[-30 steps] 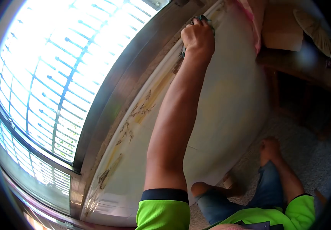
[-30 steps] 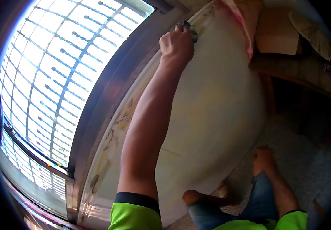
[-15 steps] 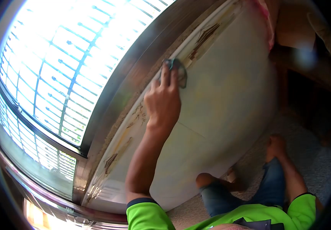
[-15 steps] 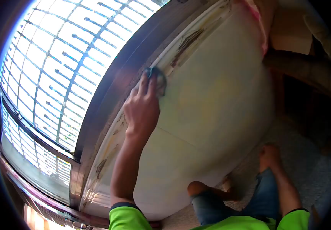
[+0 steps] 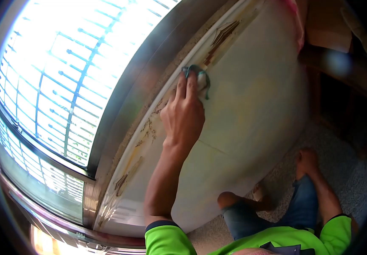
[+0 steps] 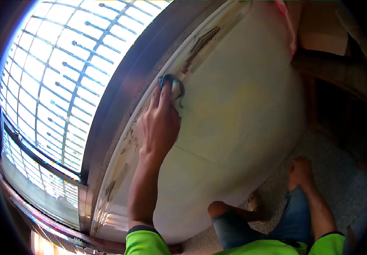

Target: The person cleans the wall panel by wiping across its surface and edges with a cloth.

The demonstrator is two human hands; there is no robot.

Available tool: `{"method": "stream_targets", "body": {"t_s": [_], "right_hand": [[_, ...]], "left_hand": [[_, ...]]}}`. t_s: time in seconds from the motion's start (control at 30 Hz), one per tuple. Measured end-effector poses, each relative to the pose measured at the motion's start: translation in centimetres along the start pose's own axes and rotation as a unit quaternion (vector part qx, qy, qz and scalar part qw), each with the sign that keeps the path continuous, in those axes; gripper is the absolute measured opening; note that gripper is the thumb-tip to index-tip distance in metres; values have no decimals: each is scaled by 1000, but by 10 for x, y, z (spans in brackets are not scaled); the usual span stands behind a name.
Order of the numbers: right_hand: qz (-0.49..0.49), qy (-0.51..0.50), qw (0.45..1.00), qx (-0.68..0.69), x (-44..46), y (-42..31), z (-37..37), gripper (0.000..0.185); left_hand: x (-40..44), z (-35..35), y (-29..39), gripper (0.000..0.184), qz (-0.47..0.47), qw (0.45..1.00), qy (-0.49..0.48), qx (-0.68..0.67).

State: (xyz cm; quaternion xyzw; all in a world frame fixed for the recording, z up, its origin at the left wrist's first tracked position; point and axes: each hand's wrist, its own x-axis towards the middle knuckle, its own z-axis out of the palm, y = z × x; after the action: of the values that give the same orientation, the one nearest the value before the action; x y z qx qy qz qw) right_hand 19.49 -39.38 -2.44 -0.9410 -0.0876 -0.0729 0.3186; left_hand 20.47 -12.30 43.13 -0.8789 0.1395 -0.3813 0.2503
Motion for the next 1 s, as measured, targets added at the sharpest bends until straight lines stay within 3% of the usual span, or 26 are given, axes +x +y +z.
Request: {"method": "stream_targets", "body": {"t_s": [0.27,0.53,0.6,0.73,1.0], "right_hand": [[29,-21,999,4,-1,-4,-6,20],[26,1,999,23,-4,2,-2,18],[69,-22,996,41,-4,-4,-7,17],[26,9,999,38,-6,-3,-3,16],[-14,26,999,-24,-5,1,8,18]], "left_hand": [[50,14,36,55,-48,993,-18,-102],[-22,-14,-7,56,-51,997,-10,-52],[-53,-27,-23,56,-61,997,-12,-48],[-101,-50,-49,54,-85,996,3,-20],[-69,-42,-38,57,-80,995,-3,-67]]}}
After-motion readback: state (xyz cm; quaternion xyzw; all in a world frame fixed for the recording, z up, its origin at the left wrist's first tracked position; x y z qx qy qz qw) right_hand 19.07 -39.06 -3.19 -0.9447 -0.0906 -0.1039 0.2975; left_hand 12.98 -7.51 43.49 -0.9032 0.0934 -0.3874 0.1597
